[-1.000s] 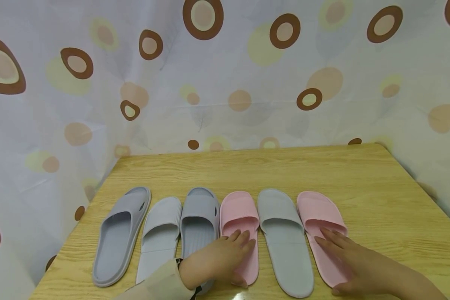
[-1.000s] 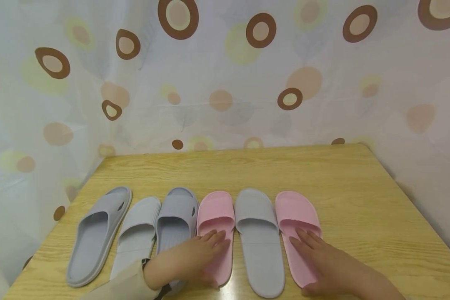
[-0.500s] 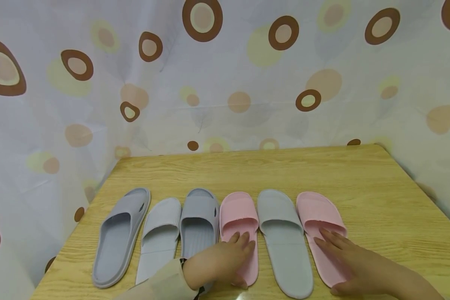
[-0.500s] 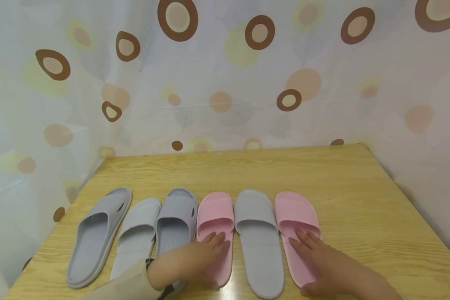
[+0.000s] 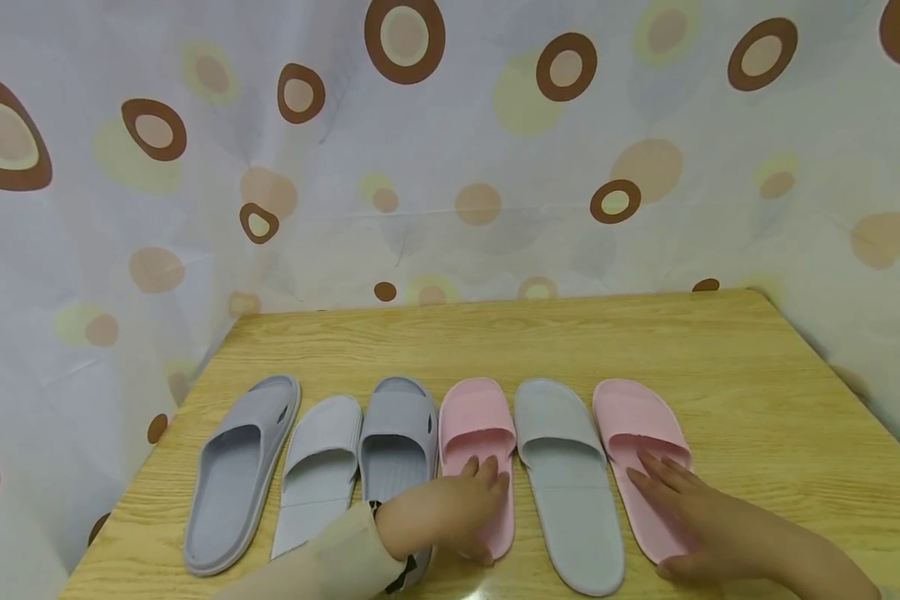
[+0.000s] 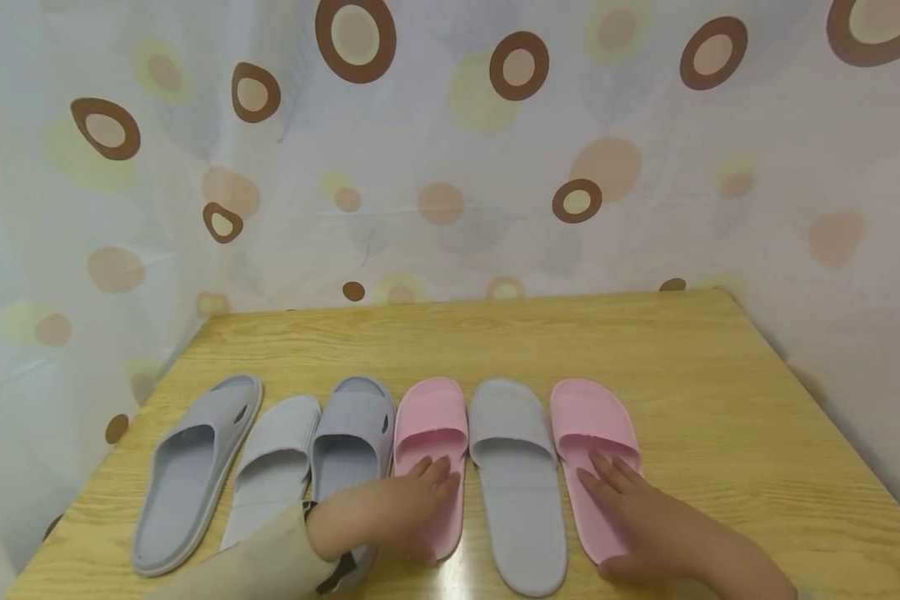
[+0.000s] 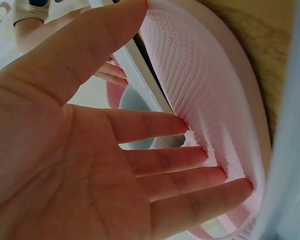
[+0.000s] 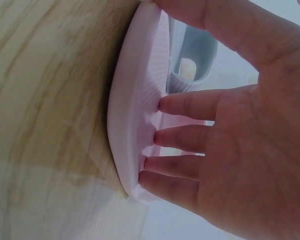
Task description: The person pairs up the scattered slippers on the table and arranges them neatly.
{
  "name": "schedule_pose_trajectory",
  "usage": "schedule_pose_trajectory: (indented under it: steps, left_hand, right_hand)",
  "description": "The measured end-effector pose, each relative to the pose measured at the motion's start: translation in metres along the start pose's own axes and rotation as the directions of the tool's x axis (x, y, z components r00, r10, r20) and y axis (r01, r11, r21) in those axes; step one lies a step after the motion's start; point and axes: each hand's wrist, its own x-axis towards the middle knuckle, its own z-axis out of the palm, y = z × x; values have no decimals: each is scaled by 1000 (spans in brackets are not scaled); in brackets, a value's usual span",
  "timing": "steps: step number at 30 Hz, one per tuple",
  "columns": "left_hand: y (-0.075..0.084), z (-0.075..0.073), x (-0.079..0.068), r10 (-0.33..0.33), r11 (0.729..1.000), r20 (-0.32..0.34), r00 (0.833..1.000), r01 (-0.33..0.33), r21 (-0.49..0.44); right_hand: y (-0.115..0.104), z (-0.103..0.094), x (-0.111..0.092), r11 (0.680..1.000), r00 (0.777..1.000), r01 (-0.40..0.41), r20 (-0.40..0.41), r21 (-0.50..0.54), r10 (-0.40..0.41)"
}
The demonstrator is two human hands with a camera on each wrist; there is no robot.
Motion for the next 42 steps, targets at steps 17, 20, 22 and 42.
schedule_pose_trajectory:
  steps: [17,20,22,42]
  left_hand:
    - [-4,-8,10,-13,1000,59,998,11,23]
    - [-6,-11,12,-24,1000,82,996,24,4]
    - [-6,-12,13,-35,999,101,994,39,-30]
    - [-13,-16,25,-59,997,143,988,65,-38]
  right_hand:
    - [6,-3,6,998,999,-40,16,44,39]
    - [8,-4,7,998,999,-42,33,51,40]
    - [9,-4,8,999,999,-38,31,38,36]
    - [13,-6,16,995,996,-71,53,68,67]
